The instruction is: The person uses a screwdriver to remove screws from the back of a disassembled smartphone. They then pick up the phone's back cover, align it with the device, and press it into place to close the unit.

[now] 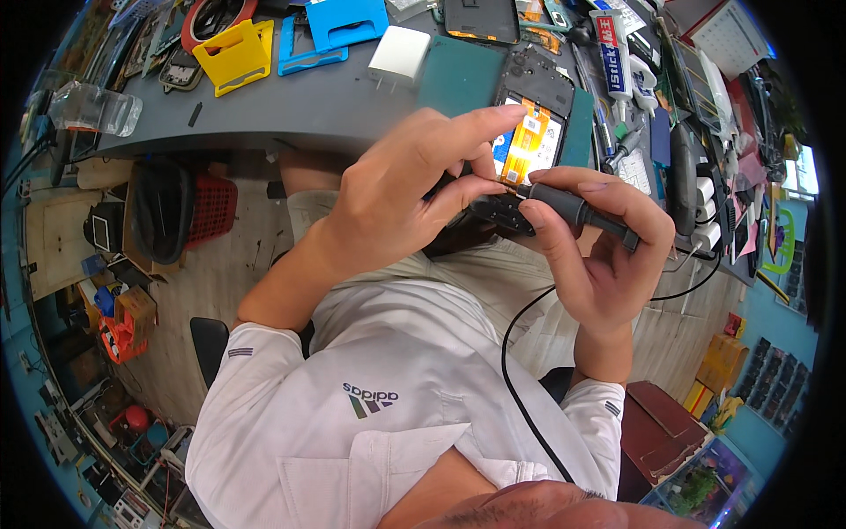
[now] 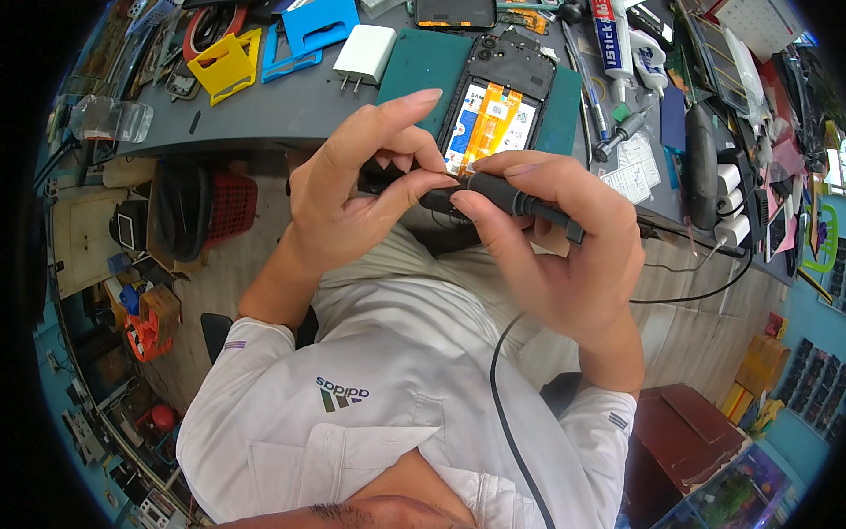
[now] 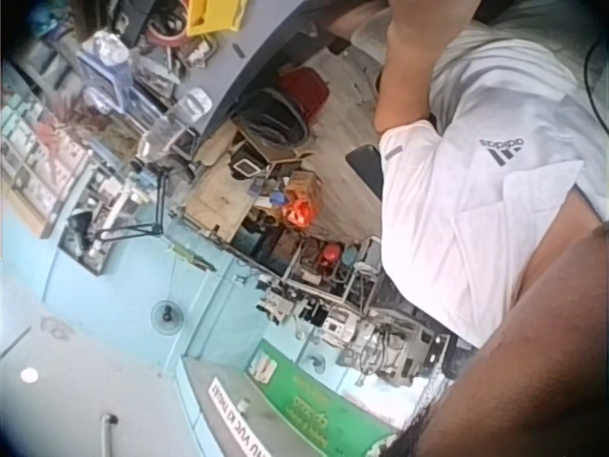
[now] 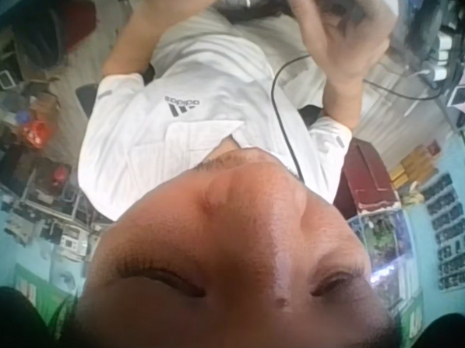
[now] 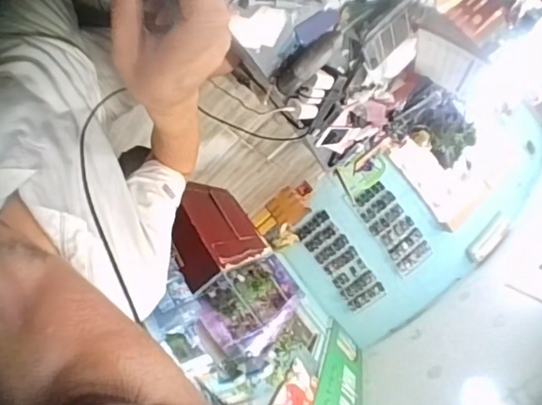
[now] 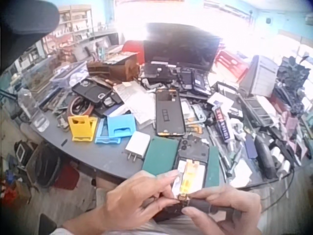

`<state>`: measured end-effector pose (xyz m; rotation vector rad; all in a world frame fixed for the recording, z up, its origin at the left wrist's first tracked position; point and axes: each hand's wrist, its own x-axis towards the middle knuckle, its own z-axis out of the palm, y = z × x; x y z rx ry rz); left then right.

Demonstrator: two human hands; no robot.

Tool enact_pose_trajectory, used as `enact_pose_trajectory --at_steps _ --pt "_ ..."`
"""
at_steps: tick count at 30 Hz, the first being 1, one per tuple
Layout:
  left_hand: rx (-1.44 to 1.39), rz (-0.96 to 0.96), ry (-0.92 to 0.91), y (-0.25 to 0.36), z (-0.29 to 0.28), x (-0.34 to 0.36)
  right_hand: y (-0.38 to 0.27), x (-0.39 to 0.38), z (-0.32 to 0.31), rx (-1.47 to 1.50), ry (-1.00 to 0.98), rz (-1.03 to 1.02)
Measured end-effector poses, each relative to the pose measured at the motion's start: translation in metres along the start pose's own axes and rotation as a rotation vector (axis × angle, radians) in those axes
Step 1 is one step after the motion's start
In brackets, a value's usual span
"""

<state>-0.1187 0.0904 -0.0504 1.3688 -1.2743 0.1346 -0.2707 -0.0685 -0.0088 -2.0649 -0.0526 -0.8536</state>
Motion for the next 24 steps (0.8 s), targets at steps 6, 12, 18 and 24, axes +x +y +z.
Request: enact_pose_trajectory --at_steps 6,12,18,24 --pt "0.004 -0.045 -0.015 0.003 -0.001 -0.003 -0.011 0.011 0.001 -0.219 -0.029 -0.104" --pt "-0.016 -0.212 0.012 0.012 -0.004 -0.008 -0.024 0.016 -0.003 -0.304 -0.153 -0.004" --pt "-0.139 -0.343 0.059 0.012 0.003 -0.022 -0.026 0.020 0.000 -0.176 -0.156 0.162" --pt "-0.143 -0.373 0.050 0.016 0.004 -0.026 -0.026 0.023 -0.002 -0.219 -0.187 0.142"
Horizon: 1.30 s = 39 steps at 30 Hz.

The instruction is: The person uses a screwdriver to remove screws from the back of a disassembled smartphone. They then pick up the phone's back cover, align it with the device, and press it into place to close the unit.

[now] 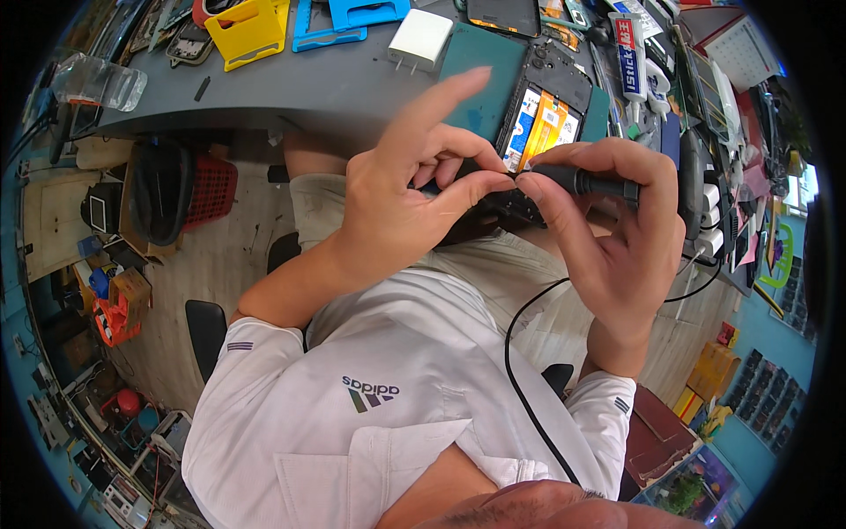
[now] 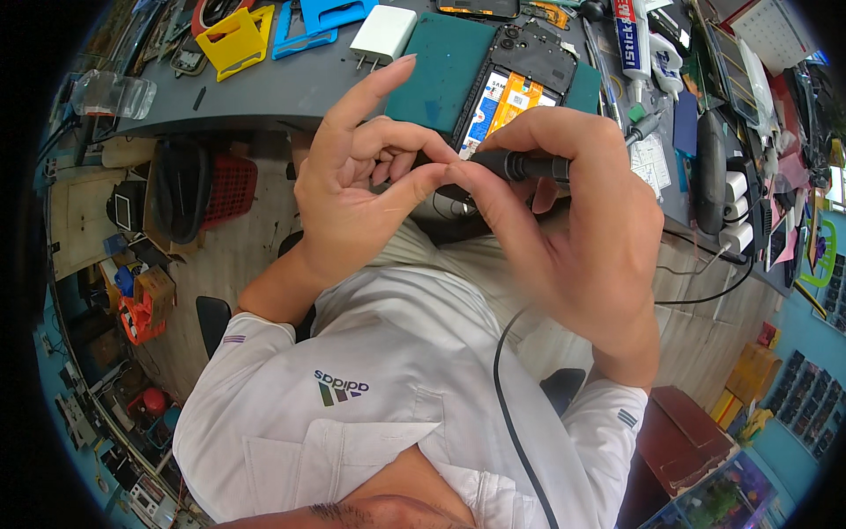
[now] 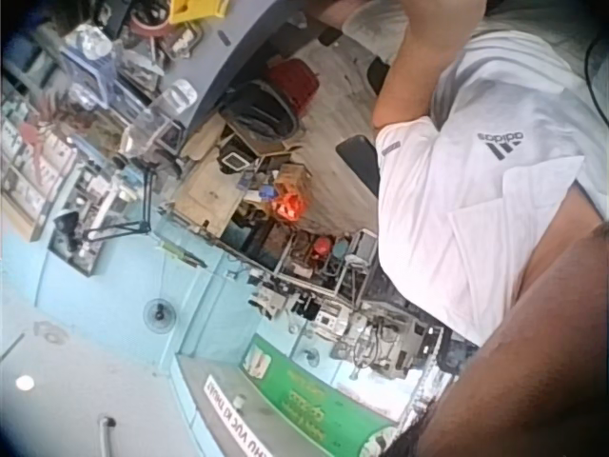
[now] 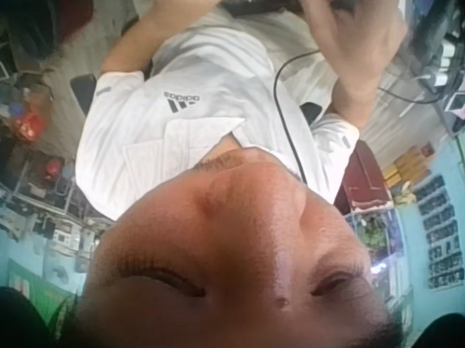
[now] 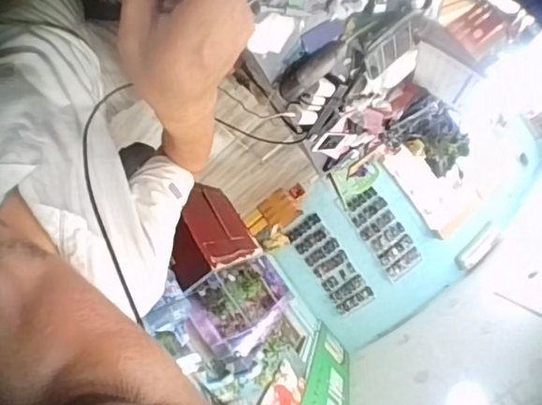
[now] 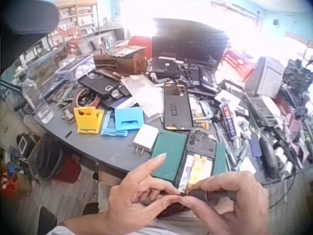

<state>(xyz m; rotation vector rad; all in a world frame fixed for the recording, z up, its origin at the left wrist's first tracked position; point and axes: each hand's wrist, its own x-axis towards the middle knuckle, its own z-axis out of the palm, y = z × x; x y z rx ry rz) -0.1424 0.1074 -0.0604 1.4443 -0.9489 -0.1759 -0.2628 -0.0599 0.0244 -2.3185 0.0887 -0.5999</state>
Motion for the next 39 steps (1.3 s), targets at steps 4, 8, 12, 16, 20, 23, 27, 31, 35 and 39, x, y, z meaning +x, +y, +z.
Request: enact_pose_trajectory --at_steps 4,8,12,16,20,23,27,31,35,39 --pt "-0.068 0.013 0.053 0.003 -0.002 -0.003 -0.001 0.003 -0.001 -0.029 -0.002 -0.009" --pt "-0.135 0.070 0.167 -0.004 0.000 -0.004 -0.004 0.005 -0.002 -0.039 -0.013 0.010" --pt "-0.132 0.057 0.149 -0.002 -0.002 -0.006 -0.002 0.006 -0.002 -0.054 -0.012 -0.011" --pt "-0.112 0.079 0.147 -0.004 -0.003 -0.007 -0.002 0.006 -0.001 -0.044 -0.022 -0.013" --pt "-0.119 0.055 0.141 -0.001 -0.005 -0.009 -0.002 0.008 0.000 -0.028 -0.036 -0.043" --pt "-0.015 0.055 -0.005 0.001 -0.015 -0.010 -0.003 0.009 0.001 -0.030 -0.053 -0.045" --pt "-0.038 0.017 -0.041 0.006 -0.016 -0.010 -0.005 0.014 0.000 -0.069 -0.083 -0.105" --pt "-0.167 -0.033 0.103 0.003 -0.006 -0.019 -0.012 0.029 -0.004 -0.144 -0.172 -0.178" --pt "-0.174 -0.151 0.112 -0.003 0.008 -0.033 -0.012 0.041 -0.005 -0.279 -0.223 -0.225" --pt "-0.366 -0.187 0.107 -0.006 0.032 -0.031 -0.016 0.051 -0.005 -0.221 -0.260 -0.277"
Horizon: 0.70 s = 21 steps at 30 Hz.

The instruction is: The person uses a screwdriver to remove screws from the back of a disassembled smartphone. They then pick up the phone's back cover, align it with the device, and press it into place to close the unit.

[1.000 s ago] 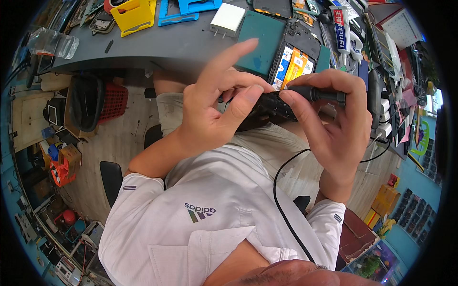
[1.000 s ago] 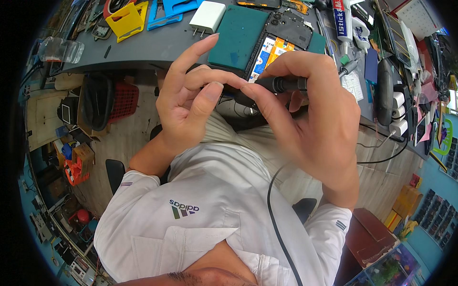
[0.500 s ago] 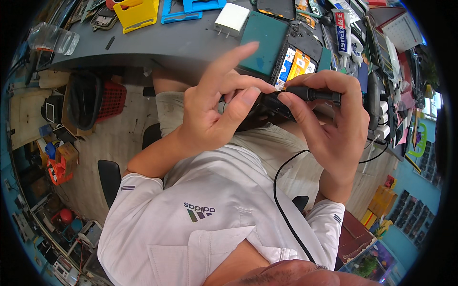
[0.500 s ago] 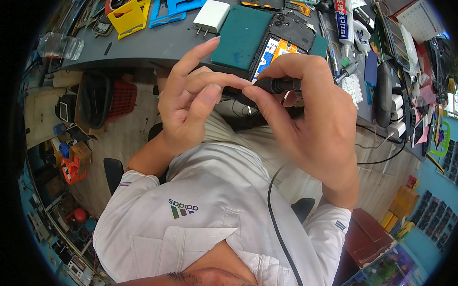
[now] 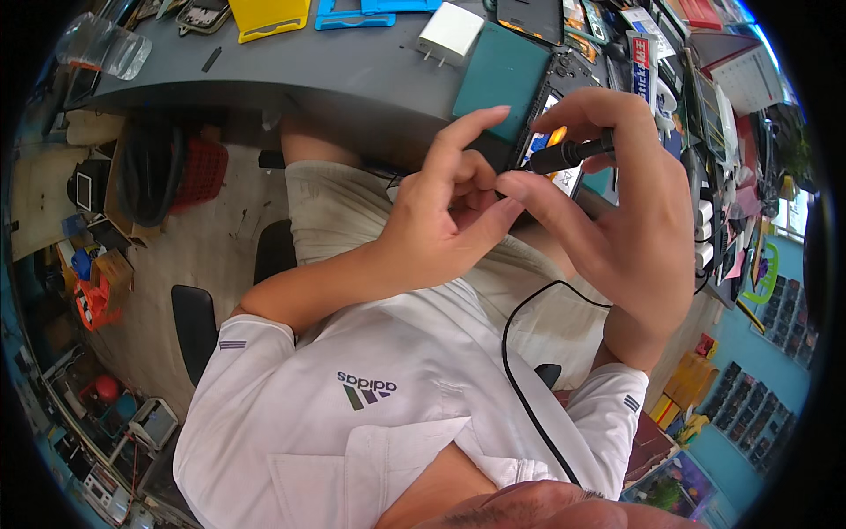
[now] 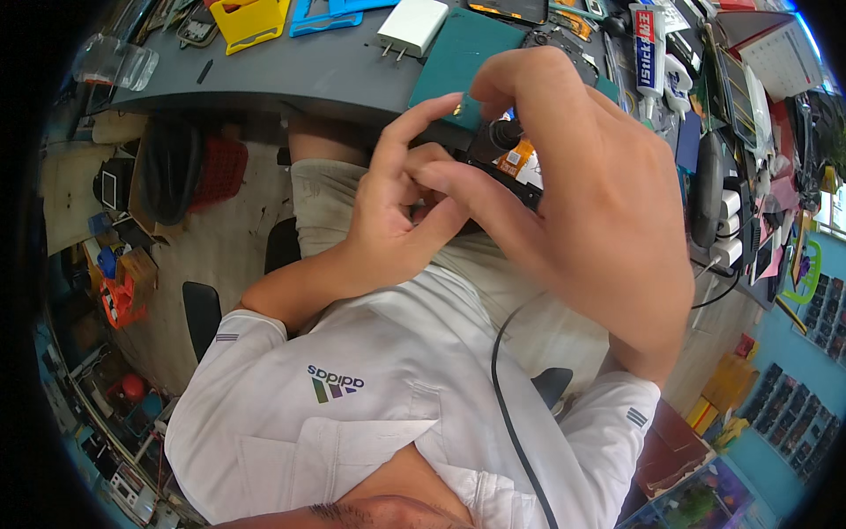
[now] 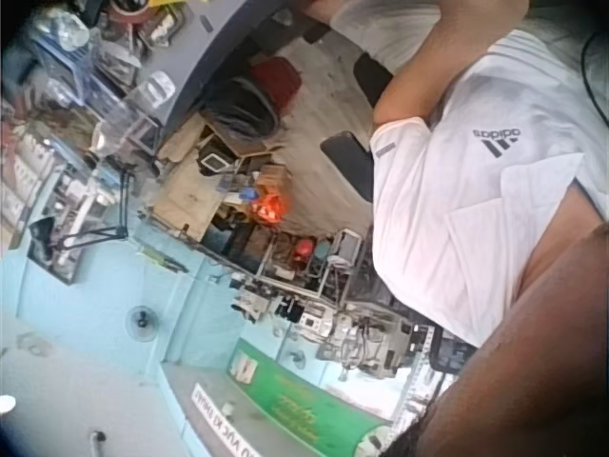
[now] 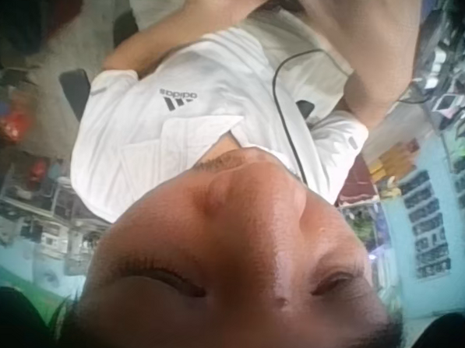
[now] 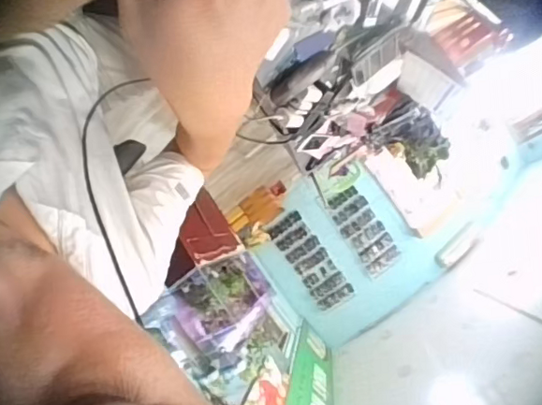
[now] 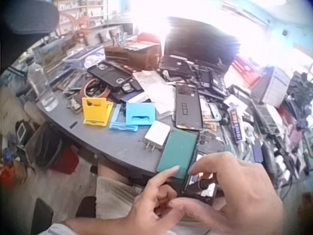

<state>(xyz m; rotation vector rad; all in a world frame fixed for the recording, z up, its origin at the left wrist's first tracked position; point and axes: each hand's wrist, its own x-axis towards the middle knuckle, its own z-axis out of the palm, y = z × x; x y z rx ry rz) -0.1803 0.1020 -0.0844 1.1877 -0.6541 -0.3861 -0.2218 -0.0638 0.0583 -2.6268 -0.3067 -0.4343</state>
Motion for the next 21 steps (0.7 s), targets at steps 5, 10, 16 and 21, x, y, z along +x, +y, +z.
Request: enact_pose_trajectory --at_steps 5,10,16,21 --pt "-0.115 -0.042 -0.032 -0.001 0.009 0.007 -0.004 -0.002 -0.004 0.012 -0.061 0.156" --pt "-0.240 -0.021 0.011 -0.007 0.017 0.006 -0.007 0.000 -0.002 -0.057 -0.028 0.112" --pt "-0.201 -0.011 -0.002 -0.007 0.012 0.007 -0.009 -0.002 0.008 -0.057 -0.009 0.264" --pt "-0.254 -0.031 0.024 -0.007 0.017 0.006 -0.005 0.001 0.011 0.059 0.076 0.146"
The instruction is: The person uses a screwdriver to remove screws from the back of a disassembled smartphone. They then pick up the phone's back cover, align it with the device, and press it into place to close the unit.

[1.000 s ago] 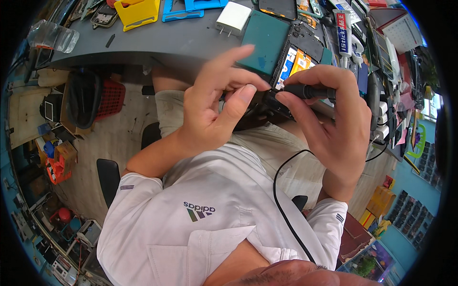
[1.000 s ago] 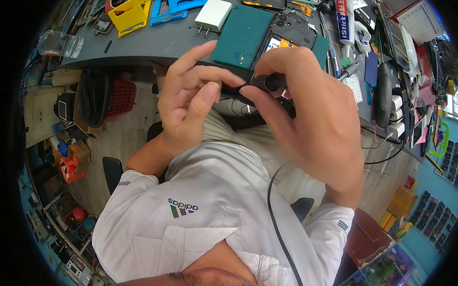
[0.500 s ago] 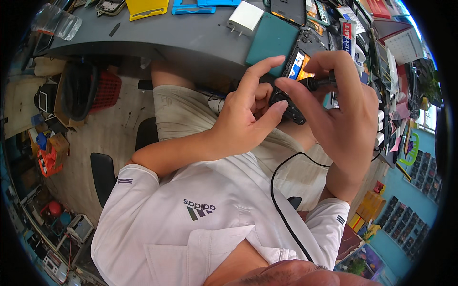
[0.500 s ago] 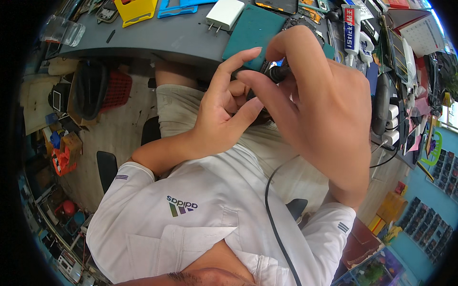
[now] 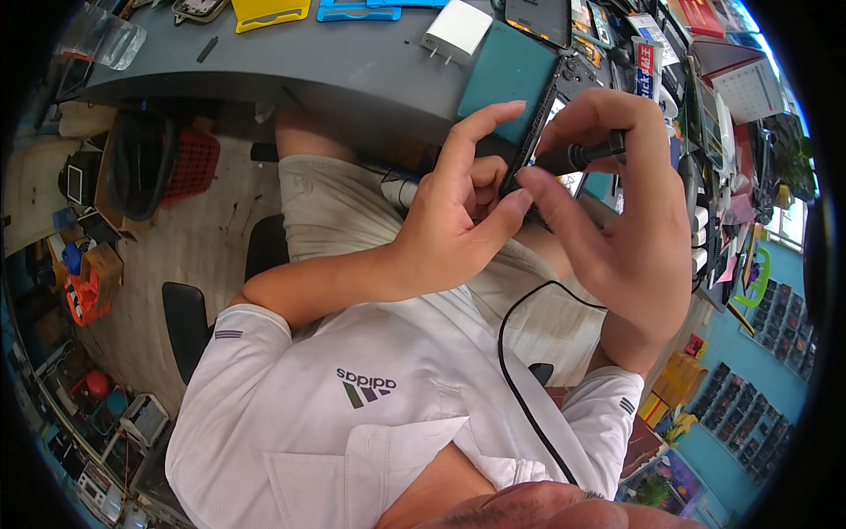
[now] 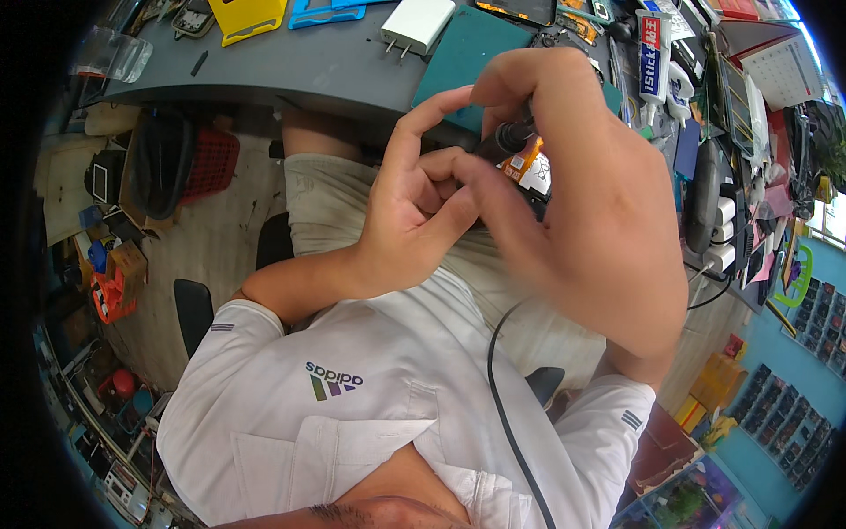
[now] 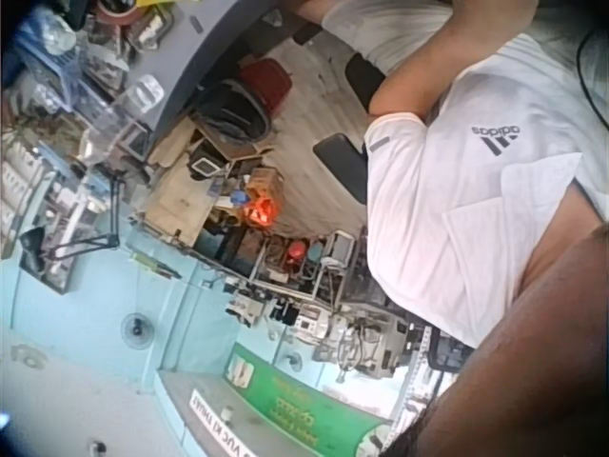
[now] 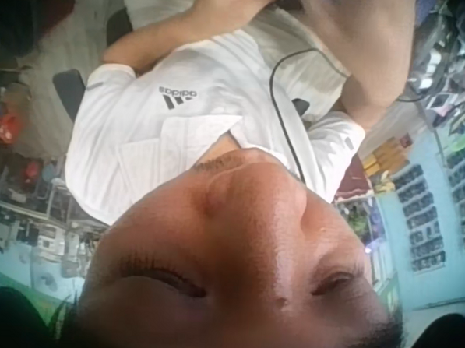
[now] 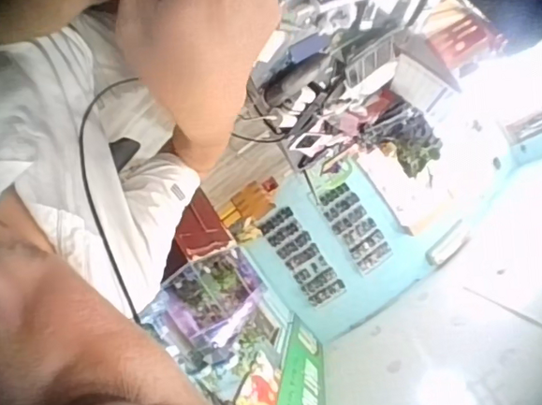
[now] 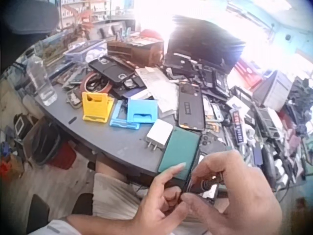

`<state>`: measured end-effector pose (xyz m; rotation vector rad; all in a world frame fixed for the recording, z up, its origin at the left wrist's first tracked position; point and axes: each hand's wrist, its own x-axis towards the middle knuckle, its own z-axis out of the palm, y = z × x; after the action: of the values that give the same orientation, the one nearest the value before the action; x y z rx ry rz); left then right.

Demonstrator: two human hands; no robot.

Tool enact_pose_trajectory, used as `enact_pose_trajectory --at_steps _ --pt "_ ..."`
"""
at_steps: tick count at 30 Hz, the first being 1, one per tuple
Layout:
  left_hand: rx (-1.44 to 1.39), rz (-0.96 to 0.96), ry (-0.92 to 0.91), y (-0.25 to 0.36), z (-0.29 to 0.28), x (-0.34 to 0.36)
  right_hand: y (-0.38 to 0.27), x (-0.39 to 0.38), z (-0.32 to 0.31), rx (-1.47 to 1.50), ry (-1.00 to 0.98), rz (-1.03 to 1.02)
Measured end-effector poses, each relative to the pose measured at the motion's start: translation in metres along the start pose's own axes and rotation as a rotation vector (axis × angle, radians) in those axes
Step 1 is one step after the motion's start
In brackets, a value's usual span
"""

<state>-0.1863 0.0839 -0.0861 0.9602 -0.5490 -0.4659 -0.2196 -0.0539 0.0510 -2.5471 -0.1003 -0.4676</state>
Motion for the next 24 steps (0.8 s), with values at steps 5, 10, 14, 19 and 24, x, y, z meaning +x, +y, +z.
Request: enact_pose_trajectory --at_steps 5,10,14,19,24 --pt "0.010 0.004 -0.020 0.001 -0.002 0.001 -0.007 -0.003 0.000 -0.165 -0.062 0.212" --pt "-0.061 0.007 0.010 -0.001 0.003 0.000 -0.002 -0.004 0.005 -0.033 0.012 -0.036" --pt "0.013 0.015 -0.026 0.000 -0.004 0.001 -0.008 -0.006 0.004 -0.142 -0.014 0.152" --pt "-0.013 -0.014 -0.016 0.002 -0.002 0.000 0.008 -0.007 0.003 0.029 0.011 -0.032" --pt "-0.024 0.010 0.014 0.000 0.002 0.002 -0.004 -0.006 -0.001 -0.167 -0.022 0.109"
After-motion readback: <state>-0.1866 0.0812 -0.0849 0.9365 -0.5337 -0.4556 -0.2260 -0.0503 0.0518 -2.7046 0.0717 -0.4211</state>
